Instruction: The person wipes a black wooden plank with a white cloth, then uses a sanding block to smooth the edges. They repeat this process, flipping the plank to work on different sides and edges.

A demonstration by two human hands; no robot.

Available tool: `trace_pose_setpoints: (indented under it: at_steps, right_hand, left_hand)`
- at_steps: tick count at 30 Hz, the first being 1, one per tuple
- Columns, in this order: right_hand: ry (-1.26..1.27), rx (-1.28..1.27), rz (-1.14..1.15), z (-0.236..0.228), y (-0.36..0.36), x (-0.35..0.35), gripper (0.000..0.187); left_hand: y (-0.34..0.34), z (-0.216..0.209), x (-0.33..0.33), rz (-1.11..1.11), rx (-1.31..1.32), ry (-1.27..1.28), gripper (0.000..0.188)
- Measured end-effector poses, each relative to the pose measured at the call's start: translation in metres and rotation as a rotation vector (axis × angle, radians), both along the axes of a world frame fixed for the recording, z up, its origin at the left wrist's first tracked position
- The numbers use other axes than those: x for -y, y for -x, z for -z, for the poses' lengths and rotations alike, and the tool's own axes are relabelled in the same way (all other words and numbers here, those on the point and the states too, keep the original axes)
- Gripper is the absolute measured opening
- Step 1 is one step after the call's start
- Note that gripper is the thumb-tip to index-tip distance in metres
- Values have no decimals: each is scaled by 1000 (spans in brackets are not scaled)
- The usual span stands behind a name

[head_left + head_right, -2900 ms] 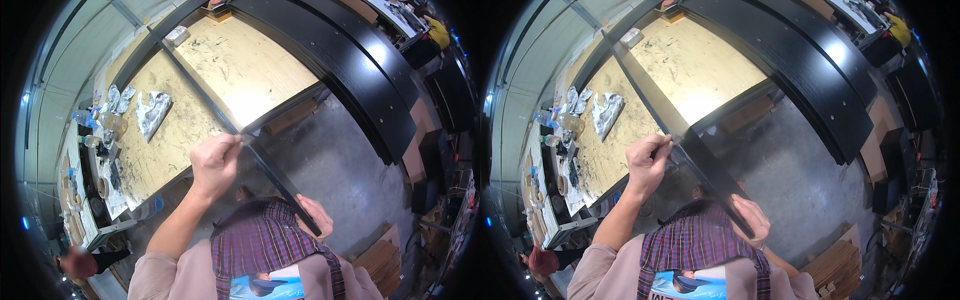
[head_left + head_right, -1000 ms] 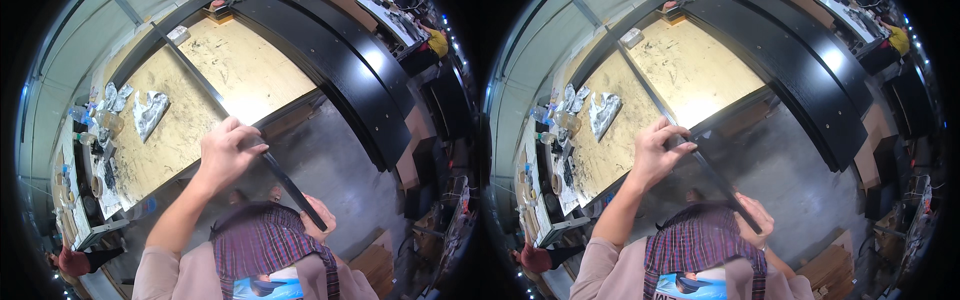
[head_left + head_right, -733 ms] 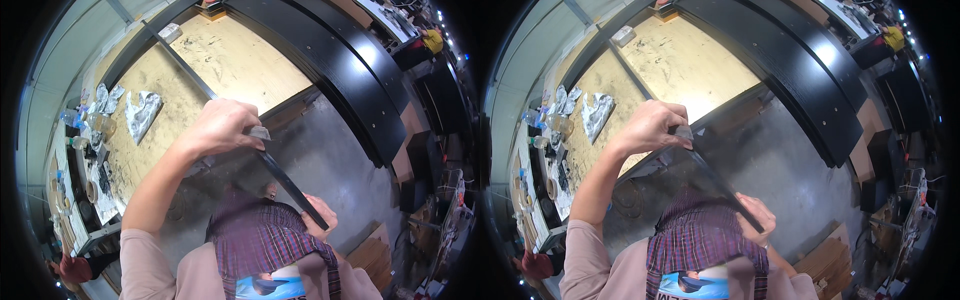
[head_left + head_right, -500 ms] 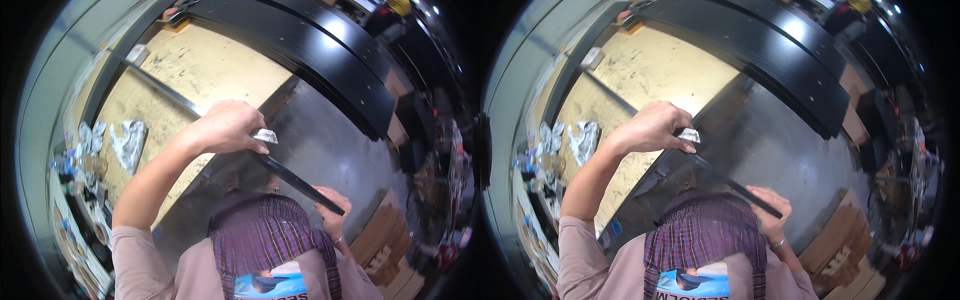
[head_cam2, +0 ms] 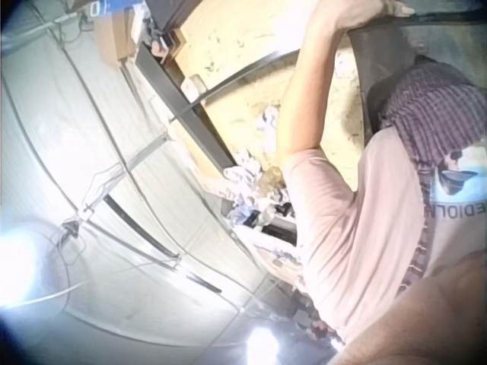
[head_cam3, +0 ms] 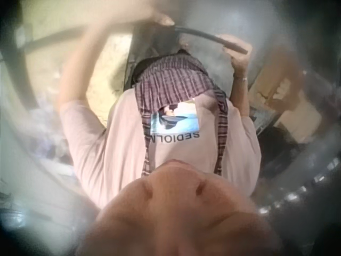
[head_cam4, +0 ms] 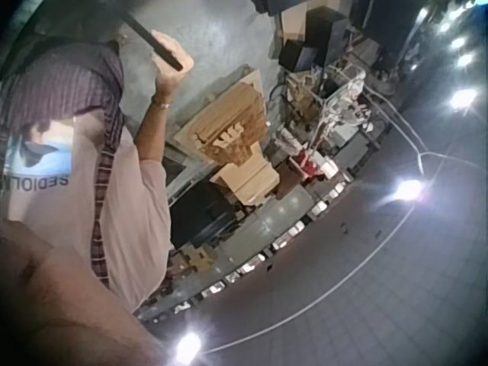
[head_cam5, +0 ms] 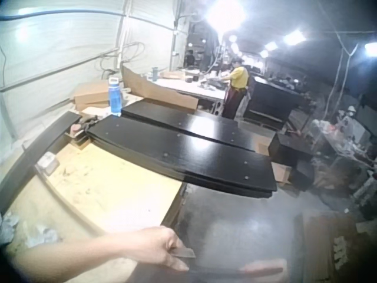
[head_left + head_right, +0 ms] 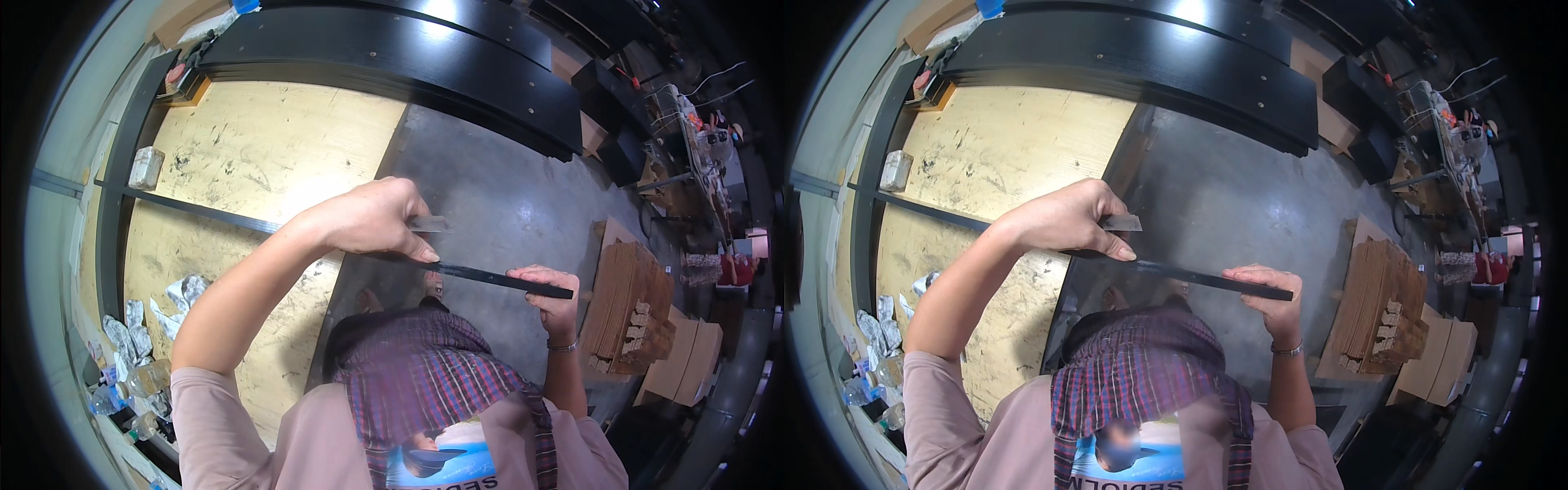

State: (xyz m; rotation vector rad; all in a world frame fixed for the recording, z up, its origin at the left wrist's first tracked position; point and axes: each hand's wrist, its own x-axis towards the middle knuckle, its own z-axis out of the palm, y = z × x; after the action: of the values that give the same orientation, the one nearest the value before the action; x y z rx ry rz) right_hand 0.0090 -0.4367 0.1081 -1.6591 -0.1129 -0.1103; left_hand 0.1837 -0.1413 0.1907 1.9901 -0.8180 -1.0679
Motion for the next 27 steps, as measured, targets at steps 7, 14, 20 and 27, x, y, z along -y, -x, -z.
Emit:
trace_pose_setpoints:
  at_steps: [7, 14, 20, 27]
  right_hand:
    - [-73, -49, 21, -1, 0, -1, 28]
    - [-102, -85, 31, -1, 0, 1, 23]
    - [-49, -27, -25, -4, 1, -1, 30]
    - [61, 38, -133, -8, 0, 2, 27]
  left_hand:
    - [-6, -5, -23, -75, -19, 63, 20]
    - [28, -29, -30, -460, 360, 10, 26]
    - [100, -2, -26, -748, 594, 201, 14]
    - [126, 22, 3, -940, 950, 141, 13]
